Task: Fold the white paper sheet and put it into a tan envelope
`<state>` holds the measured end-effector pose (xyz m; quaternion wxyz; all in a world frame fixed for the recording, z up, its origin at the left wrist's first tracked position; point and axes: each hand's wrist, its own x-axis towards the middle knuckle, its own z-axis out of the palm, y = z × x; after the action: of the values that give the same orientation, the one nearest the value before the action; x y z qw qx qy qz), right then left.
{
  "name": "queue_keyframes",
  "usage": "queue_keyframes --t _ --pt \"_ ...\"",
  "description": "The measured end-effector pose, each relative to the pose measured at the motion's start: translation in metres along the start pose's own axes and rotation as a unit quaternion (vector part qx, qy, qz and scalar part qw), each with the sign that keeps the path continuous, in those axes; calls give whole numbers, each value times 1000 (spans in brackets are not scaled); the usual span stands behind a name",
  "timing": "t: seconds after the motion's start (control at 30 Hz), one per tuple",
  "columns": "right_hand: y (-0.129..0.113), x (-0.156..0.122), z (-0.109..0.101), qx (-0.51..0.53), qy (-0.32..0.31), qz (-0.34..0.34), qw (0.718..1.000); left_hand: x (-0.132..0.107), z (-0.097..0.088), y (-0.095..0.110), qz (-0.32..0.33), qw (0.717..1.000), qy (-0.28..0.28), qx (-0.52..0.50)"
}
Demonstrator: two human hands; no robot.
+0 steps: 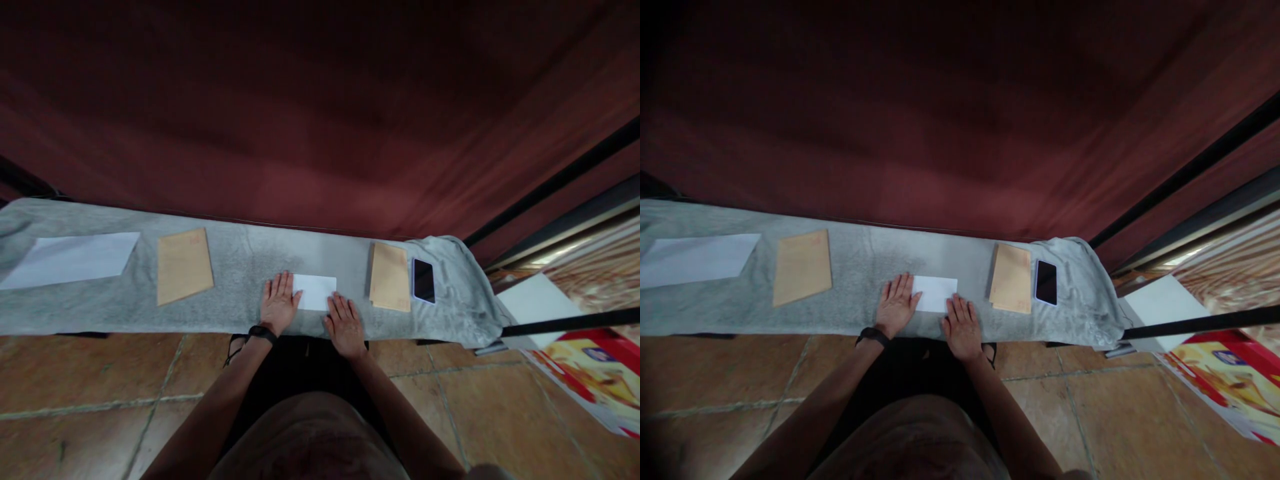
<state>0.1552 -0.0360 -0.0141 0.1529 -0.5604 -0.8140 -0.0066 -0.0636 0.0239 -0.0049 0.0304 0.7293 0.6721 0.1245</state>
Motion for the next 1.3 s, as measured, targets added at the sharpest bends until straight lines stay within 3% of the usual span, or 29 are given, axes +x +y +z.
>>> queue_keyframes --t 0.1,0.17,0.23,0.3,0.37,0.47,0.53,0.67,0.7,0.8,0.93,1.0,1.1,1.2,1.3 --pt "0 0 0 0 -1 2 1000 -7 -20 -48 -87 993 74 15" --pt "0 0 1 1 -1 4 1000 -10 -38 -90 -174 975 138 21" --pt "0 0 2 2 0 7 1000 -11 -55 -135 -293 939 177 11" --pt "0 0 3 4 3 8 1000 -11 -71 -177 -417 891 175 -38" --pt "0 0 3 6 7 6 1000 -11 -84 -207 -436 881 172 -62" --pt "-1 0 4 11 14 2 1000 -8 -99 -224 -391 871 223 -200" --pt "-1 0 4 16 19 2 1000 -3 -107 -222 -404 827 212 -329" --pt "0 -1 5 34 25 6 999 7 -119 -198 -488 640 121 -580" --pt "1 -1 5 43 26 9 999 8 -121 -190 -497 607 99 -613" --pt "-1 1 2 96 34 30 994 0 -114 -154 -480 568 32 -668" --pt "-23 16 1 262 35 76 962 -29 -84 -85 -450 517 -26 -728" --pt "-41 28 3 381 12 123 916 -43 -67 -51 -445 494 -47 -745" --pt "-66 48 6 555 -53 198 806 -59 -51 -16 -440 471 -74 -761" --pt "-77 59 5 653 -92 252 708 -67 -47 -5 -442 454 -84 -769" --pt "-77 59 -2 696 -104 287 649 -73 -48 -5 -443 432 -89 -781"
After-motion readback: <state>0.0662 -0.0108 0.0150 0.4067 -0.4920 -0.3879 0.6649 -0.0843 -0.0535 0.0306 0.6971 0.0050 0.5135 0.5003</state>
